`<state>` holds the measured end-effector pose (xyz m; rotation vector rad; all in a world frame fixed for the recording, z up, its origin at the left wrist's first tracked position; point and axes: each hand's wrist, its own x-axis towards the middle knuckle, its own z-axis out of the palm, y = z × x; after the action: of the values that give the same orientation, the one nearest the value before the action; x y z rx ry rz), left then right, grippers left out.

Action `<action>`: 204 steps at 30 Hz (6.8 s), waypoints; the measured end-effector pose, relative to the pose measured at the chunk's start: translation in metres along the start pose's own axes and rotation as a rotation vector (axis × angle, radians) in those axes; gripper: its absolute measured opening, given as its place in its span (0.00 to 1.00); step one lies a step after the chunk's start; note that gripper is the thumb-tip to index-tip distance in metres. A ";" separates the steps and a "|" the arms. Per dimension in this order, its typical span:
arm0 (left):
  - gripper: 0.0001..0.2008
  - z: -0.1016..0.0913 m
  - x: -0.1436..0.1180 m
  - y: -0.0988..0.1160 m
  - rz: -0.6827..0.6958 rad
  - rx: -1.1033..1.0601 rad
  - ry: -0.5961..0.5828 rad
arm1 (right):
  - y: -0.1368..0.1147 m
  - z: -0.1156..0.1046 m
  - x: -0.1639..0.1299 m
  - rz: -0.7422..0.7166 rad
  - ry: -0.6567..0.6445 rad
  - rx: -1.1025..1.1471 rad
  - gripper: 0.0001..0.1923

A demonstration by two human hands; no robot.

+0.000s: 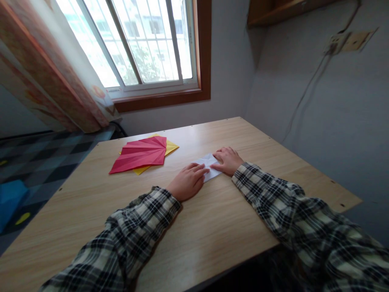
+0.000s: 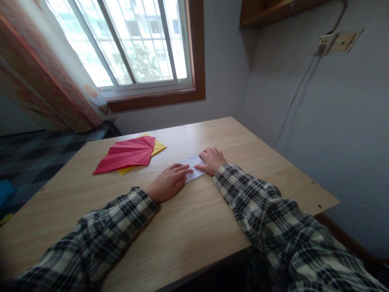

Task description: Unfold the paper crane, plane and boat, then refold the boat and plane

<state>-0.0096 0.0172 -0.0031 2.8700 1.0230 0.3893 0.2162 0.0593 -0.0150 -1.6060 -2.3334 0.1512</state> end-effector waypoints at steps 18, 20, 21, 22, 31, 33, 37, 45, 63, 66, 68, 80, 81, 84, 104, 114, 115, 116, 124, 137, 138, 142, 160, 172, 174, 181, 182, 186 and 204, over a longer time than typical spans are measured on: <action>0.20 0.011 -0.001 0.002 -0.141 0.019 0.042 | 0.000 0.004 0.002 -0.042 0.022 0.017 0.24; 0.20 0.010 0.000 0.001 -0.157 0.004 0.054 | 0.000 0.004 0.001 -0.046 0.023 0.014 0.22; 0.20 0.010 0.000 0.001 -0.161 0.002 0.056 | 0.000 0.004 0.001 -0.049 0.025 0.017 0.22; 0.20 0.010 0.000 0.002 -0.165 0.003 0.059 | 0.000 0.005 0.001 -0.054 0.029 0.025 0.21; 0.17 0.008 0.000 0.004 -0.287 -0.029 0.111 | 0.004 0.011 0.007 -0.121 0.132 0.262 0.15; 0.14 0.008 0.001 0.003 -0.276 -0.019 0.118 | 0.005 0.012 0.008 -0.124 0.155 0.284 0.15; 0.14 0.005 0.001 0.003 -0.260 0.040 0.114 | 0.007 0.012 0.008 -0.133 0.183 0.305 0.15; 0.16 0.007 0.002 0.003 -0.292 0.077 0.129 | 0.007 0.013 0.008 -0.124 0.207 0.316 0.16; 0.45 0.021 -0.001 -0.007 -0.343 0.038 0.317 | 0.010 0.018 0.008 -0.138 0.239 0.353 0.14; 0.49 0.024 -0.002 -0.010 -0.338 0.020 0.324 | 0.008 0.014 0.007 -0.199 0.234 0.344 0.10; 0.50 0.025 -0.002 -0.011 -0.343 -0.002 0.322 | 0.008 0.012 0.007 -0.234 0.229 0.332 0.08; 0.27 0.019 0.000 -0.023 -0.396 -0.197 0.390 | 0.011 0.015 0.009 -0.341 0.099 0.392 0.12; 0.26 0.017 0.000 -0.025 -0.401 -0.189 0.388 | 0.012 0.015 0.009 -0.346 0.093 0.393 0.12; 0.20 0.013 0.000 -0.029 -0.413 -0.162 0.349 | 0.012 0.015 0.009 -0.351 0.082 0.406 0.14; 0.16 0.013 0.000 -0.035 -0.363 -0.162 0.321 | 0.014 0.010 0.008 -0.402 0.018 0.443 0.19; 0.17 0.011 0.000 -0.032 -0.365 -0.155 0.303 | 0.019 0.008 0.009 -0.454 -0.026 0.448 0.20; 0.17 0.011 0.000 -0.032 -0.367 -0.154 0.304 | 0.018 0.008 0.009 -0.450 -0.033 0.448 0.20; 0.17 0.011 0.000 -0.032 -0.369 -0.153 0.304 | 0.018 0.007 0.009 -0.445 -0.040 0.449 0.21; 0.17 0.010 0.000 -0.031 -0.366 -0.156 0.304 | 0.015 0.006 0.009 -0.413 -0.033 0.486 0.20; 0.17 0.010 0.000 -0.031 -0.363 -0.186 0.302 | 0.015 0.009 0.009 -0.392 -0.017 0.477 0.21; 0.17 0.010 0.000 -0.031 -0.367 -0.188 0.302 | 0.015 0.009 0.009 -0.392 -0.015 0.474 0.22; 0.18 0.008 0.002 -0.030 -0.398 -0.203 0.304 | 0.014 0.009 0.009 -0.402 -0.006 0.445 0.18; 0.11 0.013 0.003 -0.033 -0.390 -0.140 0.302 | 0.013 0.012 0.007 -0.360 -0.006 0.496 0.08; 0.11 0.014 0.003 -0.036 -0.442 -0.157 0.302 | 0.014 0.012 0.009 -0.350 -0.027 0.518 0.08; 0.11 0.014 0.003 -0.039 -0.458 -0.192 0.311 | 0.014 0.012 0.009 -0.355 -0.029 0.523 0.08; 0.12 0.016 0.003 -0.039 -0.426 -0.206 0.376 | 0.014 0.011 0.008 -0.357 -0.021 0.483 0.08; 0.13 0.015 0.003 -0.036 -0.396 -0.181 0.401 | 0.013 0.011 0.008 -0.360 -0.015 0.472 0.09; 0.14 0.011 0.001 -0.020 -0.168 -0.114 0.446 | 0.012 0.010 0.007 -0.377 0.010 0.434 0.11; 0.14 0.008 0.002 -0.009 -0.069 -0.108 0.109 | 0.012 0.014 0.006 -0.397 0.089 0.329 0.11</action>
<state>-0.0119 0.0257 -0.0119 2.7362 1.0789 0.5823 0.2209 0.0704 -0.0304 -0.9596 -2.3548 0.3439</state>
